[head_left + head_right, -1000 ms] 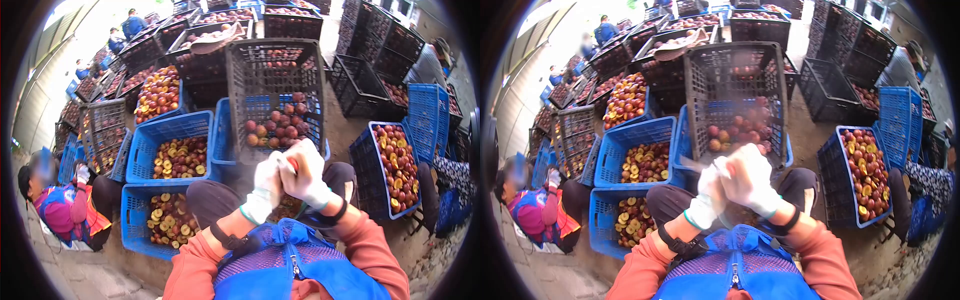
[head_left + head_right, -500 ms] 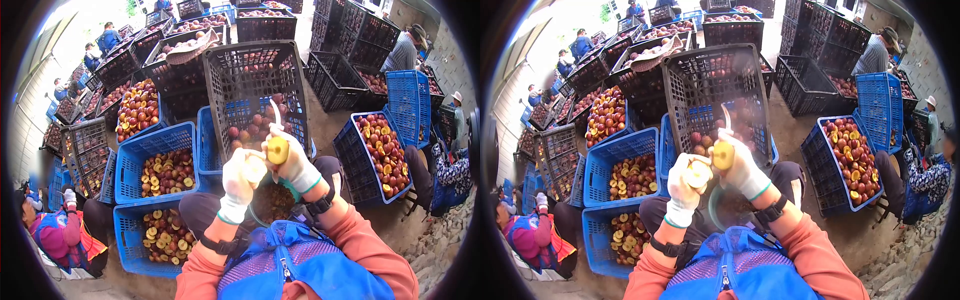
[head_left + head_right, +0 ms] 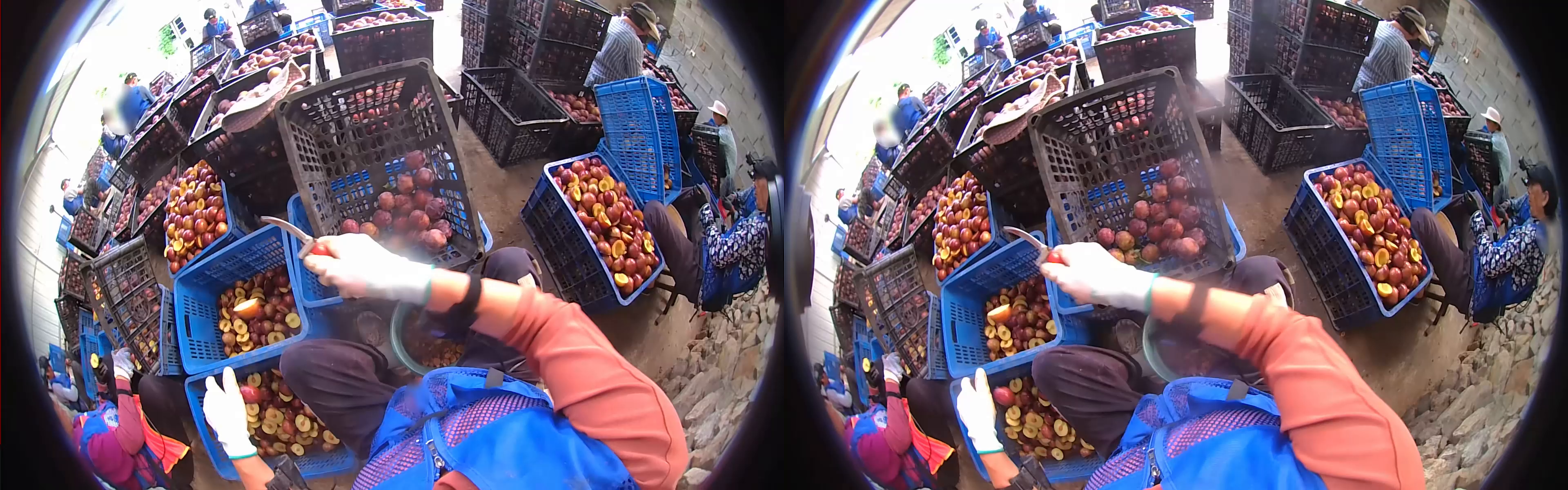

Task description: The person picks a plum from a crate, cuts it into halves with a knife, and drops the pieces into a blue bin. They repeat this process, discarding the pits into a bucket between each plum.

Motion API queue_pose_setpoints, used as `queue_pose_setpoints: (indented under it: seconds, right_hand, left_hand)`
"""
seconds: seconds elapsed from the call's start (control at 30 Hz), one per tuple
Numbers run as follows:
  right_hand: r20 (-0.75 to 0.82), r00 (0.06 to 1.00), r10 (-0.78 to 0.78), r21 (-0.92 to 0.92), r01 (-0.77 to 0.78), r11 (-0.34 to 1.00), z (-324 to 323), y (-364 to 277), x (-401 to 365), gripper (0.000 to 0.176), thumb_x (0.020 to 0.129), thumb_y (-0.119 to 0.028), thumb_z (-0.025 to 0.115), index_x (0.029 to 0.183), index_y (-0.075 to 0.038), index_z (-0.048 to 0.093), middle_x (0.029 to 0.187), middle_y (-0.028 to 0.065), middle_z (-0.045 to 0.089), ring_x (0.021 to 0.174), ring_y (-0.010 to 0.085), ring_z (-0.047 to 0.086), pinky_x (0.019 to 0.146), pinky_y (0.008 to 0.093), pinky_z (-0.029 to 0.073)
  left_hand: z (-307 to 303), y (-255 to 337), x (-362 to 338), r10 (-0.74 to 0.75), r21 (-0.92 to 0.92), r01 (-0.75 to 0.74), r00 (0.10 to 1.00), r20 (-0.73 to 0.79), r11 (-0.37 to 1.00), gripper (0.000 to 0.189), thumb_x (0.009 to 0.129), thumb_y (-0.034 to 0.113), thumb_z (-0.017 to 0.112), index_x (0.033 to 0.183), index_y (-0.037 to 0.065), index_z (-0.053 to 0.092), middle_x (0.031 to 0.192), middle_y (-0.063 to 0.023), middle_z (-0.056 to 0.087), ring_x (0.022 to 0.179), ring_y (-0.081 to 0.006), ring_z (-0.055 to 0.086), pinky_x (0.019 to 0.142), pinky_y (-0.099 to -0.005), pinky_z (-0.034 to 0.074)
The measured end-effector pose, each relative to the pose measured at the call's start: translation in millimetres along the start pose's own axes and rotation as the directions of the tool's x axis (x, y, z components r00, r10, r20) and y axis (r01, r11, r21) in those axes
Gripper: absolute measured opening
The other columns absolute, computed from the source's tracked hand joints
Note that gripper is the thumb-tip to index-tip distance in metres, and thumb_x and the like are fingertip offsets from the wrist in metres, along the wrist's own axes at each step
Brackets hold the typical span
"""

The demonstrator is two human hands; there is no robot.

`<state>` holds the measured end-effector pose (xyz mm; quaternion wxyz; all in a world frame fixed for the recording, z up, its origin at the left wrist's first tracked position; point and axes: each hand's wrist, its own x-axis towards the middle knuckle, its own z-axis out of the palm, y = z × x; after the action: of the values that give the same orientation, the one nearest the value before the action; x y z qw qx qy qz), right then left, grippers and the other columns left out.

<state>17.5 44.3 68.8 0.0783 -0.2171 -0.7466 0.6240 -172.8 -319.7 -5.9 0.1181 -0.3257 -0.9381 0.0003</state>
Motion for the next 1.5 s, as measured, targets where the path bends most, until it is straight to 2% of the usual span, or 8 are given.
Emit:
queue_pose_setpoints:
  seconds: [0.03,0.13,0.17,0.23,0.43,0.8,1.03,1.5]
  right_hand:
    - [0.118,0.992,-0.047,0.009,0.046,0.999,-20,24,5,0.036,0.094,-0.038,0.057,0.107,-0.006,0.065,0.079,0.0066,0.065,0.07,0.0144,0.064,0.065,0.0326,0.051]
    - [-0.002,0.996,-0.093,-0.394,0.085,0.915,-99,25,-46,0.037,0.093,-0.036,0.055,0.113,-0.008,0.067,0.104,0.016,0.069,0.097,0.0308,0.066,0.085,0.0385,0.05]
    - [-0.102,0.969,-0.225,-0.536,0.137,0.833,-123,53,-55,0.037,0.093,-0.035,0.055,0.111,-0.006,0.067,0.101,0.0156,0.068,0.096,0.0323,0.066,0.084,0.039,0.05]
    - [-0.252,0.966,-0.055,-0.45,-0.066,0.891,-160,62,-86,0.033,0.093,-0.033,0.056,0.106,-0.003,0.064,0.093,0.0119,0.067,0.086,0.027,0.067,0.075,0.0379,0.052]
    - [-0.172,0.939,0.296,0.36,-0.22,0.907,-189,97,-154,0.039,0.099,-0.033,0.052,0.123,-0.002,0.058,0.093,0.0067,0.069,0.072,0.0092,0.062,0.059,0.0203,0.047]
    - [-0.025,0.926,0.376,0.564,-0.298,0.77,-171,179,-143,0.049,0.1,-0.042,0.051,0.126,0.0,0.055,0.101,0.0103,0.068,0.08,0.0135,0.067,0.057,0.0205,0.045]
    - [-0.194,0.921,0.338,0.622,-0.151,0.768,-165,144,-102,0.028,0.101,-0.032,0.05,0.105,-0.007,0.059,0.076,0.0009,0.057,0.065,0.0084,0.055,0.056,0.022,0.043]
    - [-0.59,0.727,-0.351,-0.288,0.217,0.933,-33,89,-116,0.015,0.098,-0.021,0.056,0.099,-0.006,0.057,0.076,0.0132,0.065,0.069,0.032,0.067,0.061,0.0392,0.052]
  left_hand:
    - [-8,12,2,-0.265,-0.092,0.285,0.947,0.183,0.954,0.03,0.098,0.021,0.056,0.122,0.004,0.062,0.095,-0.0202,0.069,0.085,-0.0351,0.068,0.071,-0.0433,0.054]
    - [-23,91,29,-0.181,-0.676,0.531,0.835,0.519,0.512,0.033,0.086,0.009,0.065,0.118,0.001,0.062,0.111,-0.0187,0.066,0.079,-0.0293,0.067,0.066,-0.0362,0.056]
    - [-7,110,37,0.156,-0.749,0.081,0.958,0.241,0.658,0.035,0.083,0.006,0.066,0.118,0.001,0.063,0.108,-0.014,0.067,0.074,-0.0218,0.066,0.061,-0.0295,0.055]
    - [3,178,70,0.304,-0.866,0.398,0.821,0.484,0.304,0.035,0.09,0.015,0.066,0.122,0.004,0.062,0.108,-0.0112,0.067,0.073,-0.0179,0.065,0.059,-0.0274,0.053]
    - [132,372,173,0.549,-0.673,0.703,0.478,0.686,0.229,0.044,0.093,0.045,0.061,0.121,0.01,0.057,0.097,-0.0063,0.058,0.072,-0.0208,0.063,0.06,-0.0341,0.055]
    - [225,515,210,0.343,-0.639,0.585,0.544,0.766,0.5,0.035,0.09,0.031,0.066,0.118,0.01,0.061,0.112,-0.0075,0.06,0.102,-0.0236,0.06,0.068,-0.0399,0.057]
    - [161,455,180,0.882,-0.123,0.954,0.299,0.364,-0.272,0.022,0.09,0.016,0.061,0.106,0.002,0.066,0.109,-0.0142,0.067,0.101,-0.0275,0.064,0.086,-0.0471,0.055]
    - [-31,372,40,0.411,-0.676,0.536,0.839,0.357,-0.506,0.037,0.1,0.042,0.046,0.113,0.009,0.059,0.09,-0.0044,0.065,0.057,-0.0104,0.057,0.04,-0.02,0.033]
